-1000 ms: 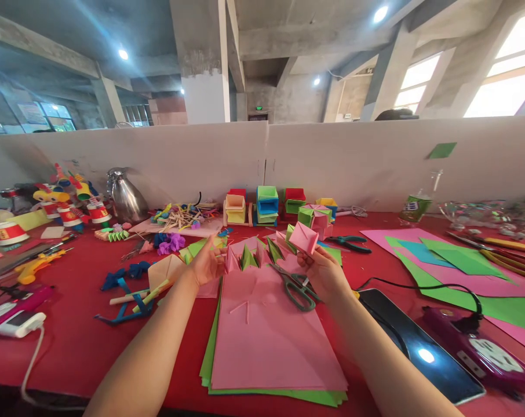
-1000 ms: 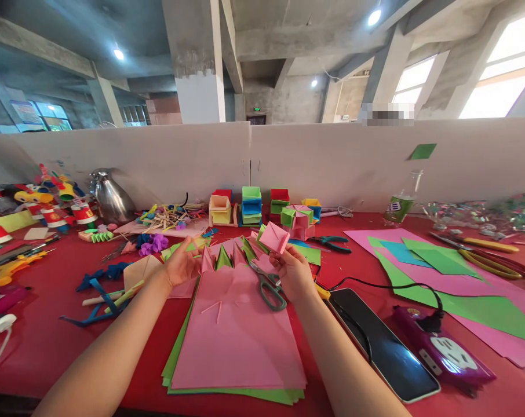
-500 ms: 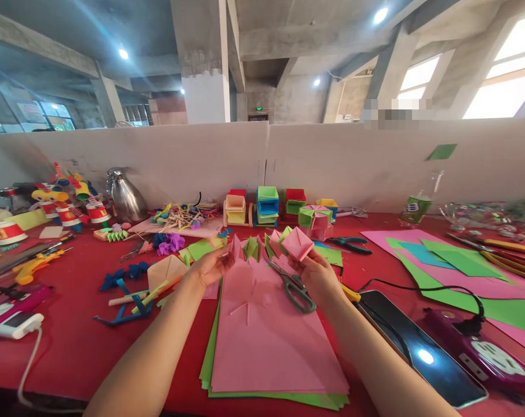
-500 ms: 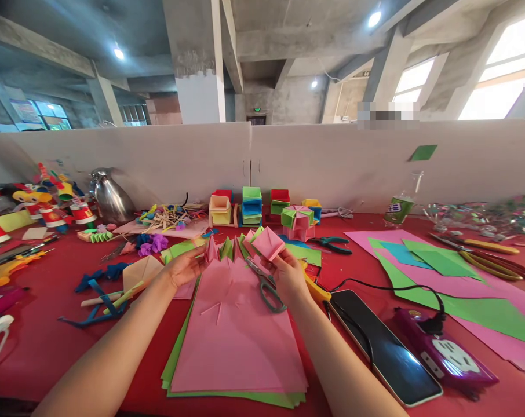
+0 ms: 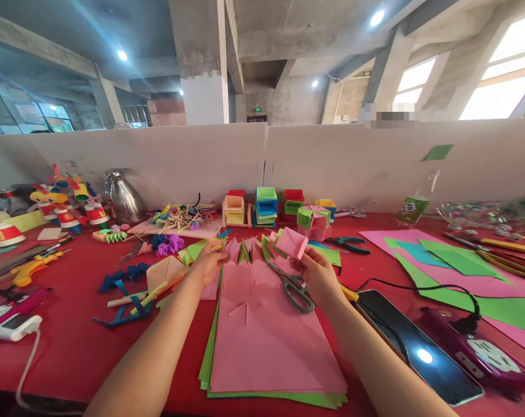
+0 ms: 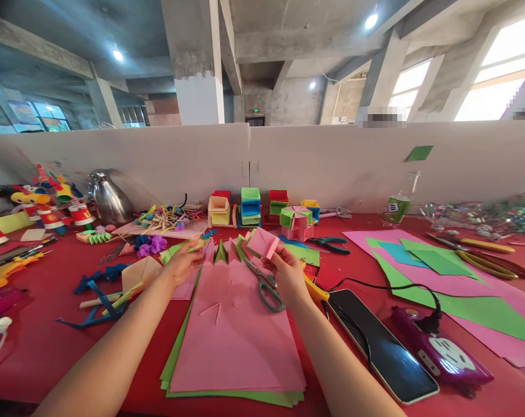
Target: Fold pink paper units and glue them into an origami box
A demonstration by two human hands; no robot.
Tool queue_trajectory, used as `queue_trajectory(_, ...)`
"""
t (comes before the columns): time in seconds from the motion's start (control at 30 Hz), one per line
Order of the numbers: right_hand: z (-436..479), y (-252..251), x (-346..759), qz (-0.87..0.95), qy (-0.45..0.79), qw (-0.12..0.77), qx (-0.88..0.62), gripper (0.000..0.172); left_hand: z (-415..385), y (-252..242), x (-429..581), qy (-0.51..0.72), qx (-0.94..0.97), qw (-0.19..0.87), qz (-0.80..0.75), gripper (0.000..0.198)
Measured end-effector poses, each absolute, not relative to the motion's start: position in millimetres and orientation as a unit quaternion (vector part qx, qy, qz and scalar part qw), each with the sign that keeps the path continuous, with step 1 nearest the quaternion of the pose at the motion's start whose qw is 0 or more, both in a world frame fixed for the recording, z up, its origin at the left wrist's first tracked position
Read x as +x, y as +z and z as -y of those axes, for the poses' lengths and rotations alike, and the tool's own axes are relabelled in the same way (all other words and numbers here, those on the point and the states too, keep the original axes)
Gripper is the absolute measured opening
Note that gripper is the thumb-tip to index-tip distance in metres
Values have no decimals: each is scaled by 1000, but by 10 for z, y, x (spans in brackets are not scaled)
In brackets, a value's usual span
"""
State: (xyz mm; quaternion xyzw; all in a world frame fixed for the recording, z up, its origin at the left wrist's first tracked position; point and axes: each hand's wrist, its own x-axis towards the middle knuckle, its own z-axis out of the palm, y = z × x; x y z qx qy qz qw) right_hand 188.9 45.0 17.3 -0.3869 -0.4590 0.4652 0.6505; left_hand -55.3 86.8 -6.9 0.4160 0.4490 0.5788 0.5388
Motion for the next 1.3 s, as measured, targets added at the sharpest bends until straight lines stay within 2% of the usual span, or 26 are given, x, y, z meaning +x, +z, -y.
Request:
queue_trajectory(0.17, -383, 164, 1834, 560, 445, 557, -421, 12, -777, -16, -516, 590, 540, 423, -426, 64)
queue_trajectory(0.3, -387, 115, 1825, 621, 418, 499, -436, 10, -657, 65, -424, 551, 619, 414, -375, 62)
queue_trajectory(0.5, -399, 44, 1808, 627, 359, 492, -486, 8, -637, -41, -218, 580, 590, 418, -375, 70)
queue_trajectory(0.77, -395, 14, 1765, 610, 322, 504, -520, 6, -636, -113, -35, 650, 493, 445, -369, 44)
queue_trajectory(1.07, -337, 101, 1743, 601, 309, 527, -514, 5, -530, -13, -70, 617, 582, 387, -362, 15)
queue_trajectory(1.3, -336, 93, 1729, 594, 318, 548, -496, 10, -483, 50, -125, 584, 648, 303, -384, 18)
